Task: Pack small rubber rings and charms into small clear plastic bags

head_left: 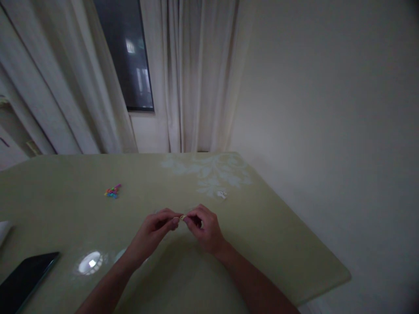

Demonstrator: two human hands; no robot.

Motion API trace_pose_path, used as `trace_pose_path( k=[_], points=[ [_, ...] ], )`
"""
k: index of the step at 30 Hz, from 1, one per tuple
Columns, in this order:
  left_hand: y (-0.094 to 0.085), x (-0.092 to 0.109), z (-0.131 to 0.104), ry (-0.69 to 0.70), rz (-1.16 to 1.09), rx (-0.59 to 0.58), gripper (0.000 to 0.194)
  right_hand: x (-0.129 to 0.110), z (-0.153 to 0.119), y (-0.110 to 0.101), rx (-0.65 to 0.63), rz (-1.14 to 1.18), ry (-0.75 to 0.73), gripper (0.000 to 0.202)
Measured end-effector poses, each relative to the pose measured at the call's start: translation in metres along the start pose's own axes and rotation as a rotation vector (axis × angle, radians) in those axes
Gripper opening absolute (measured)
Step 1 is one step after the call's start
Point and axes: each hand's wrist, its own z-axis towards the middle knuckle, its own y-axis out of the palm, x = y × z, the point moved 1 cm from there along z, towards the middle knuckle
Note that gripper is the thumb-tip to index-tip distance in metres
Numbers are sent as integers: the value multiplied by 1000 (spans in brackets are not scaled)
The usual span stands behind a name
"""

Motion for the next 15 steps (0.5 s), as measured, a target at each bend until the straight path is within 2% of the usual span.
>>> trace_pose_path(
  k=[4, 6, 15],
  points=[
    [3, -9, 0, -80, 42, 174, 23, -1, -1, 1, -35, 11, -13, 17],
    [6, -12, -2, -61, 46, 201, 21, -1, -1, 1, -48, 1, -22, 18],
    [13, -3, -6, -8, -41, 38, 20, 2, -1, 1, -4, -14, -9, 17]
  ],
)
